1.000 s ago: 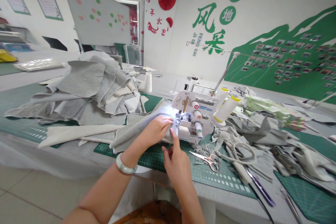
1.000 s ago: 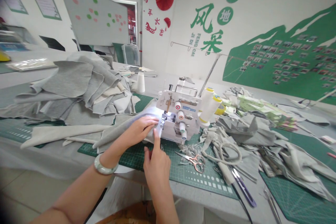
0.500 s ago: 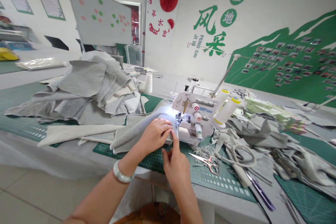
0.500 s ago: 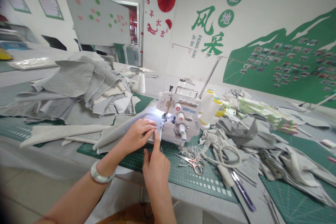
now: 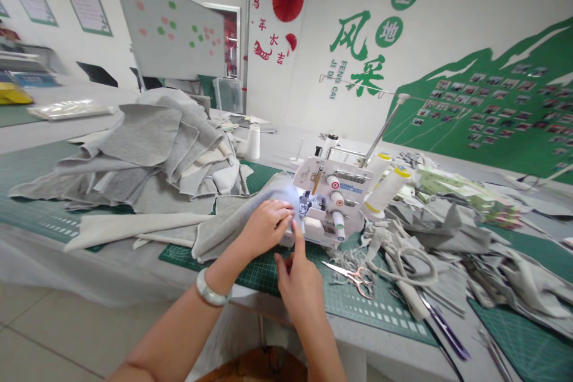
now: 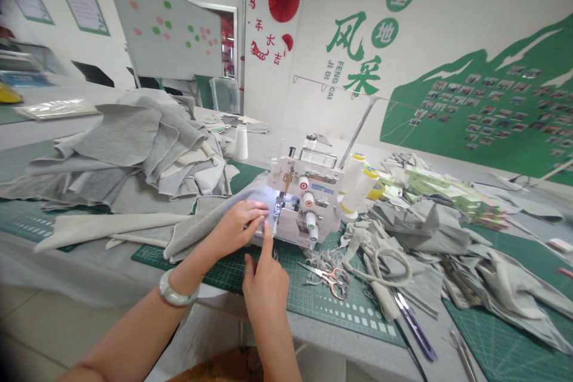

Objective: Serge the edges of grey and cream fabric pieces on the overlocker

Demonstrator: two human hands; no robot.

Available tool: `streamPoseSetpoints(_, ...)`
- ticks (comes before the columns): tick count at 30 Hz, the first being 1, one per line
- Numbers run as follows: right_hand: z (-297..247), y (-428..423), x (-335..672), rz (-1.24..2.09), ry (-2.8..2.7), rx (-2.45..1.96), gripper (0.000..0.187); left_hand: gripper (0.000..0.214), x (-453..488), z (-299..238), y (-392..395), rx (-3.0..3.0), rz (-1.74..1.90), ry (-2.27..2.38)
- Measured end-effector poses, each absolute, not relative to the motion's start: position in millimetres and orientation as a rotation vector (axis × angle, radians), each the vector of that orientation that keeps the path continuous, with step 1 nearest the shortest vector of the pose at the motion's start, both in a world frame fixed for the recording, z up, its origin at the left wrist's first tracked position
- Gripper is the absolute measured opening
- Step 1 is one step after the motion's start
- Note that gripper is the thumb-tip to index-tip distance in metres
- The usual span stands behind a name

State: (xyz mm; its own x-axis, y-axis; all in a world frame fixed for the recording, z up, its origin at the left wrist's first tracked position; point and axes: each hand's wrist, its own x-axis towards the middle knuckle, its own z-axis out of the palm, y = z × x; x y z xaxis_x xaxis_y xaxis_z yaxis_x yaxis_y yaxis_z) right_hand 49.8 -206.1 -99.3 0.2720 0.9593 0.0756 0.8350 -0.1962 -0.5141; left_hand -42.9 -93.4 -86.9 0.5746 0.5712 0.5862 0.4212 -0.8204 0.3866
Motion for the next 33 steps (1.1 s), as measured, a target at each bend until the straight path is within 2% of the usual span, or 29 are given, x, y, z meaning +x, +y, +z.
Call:
streamPoseSetpoints(11, -97.9, -202.5, 48.9, 0.294, -1.674, -2.179, 0.061, 0.022, -42.8, -84.2, -103.0, 2.632, 1.109, 0.82)
streamPoseSetpoints(33, -95.3, -194.1, 42.9, 0.291, -1.668, -2.148, 0.065, 0.024, -39.2, -85.5, -88.4, 2.594, 1.087, 0.86)
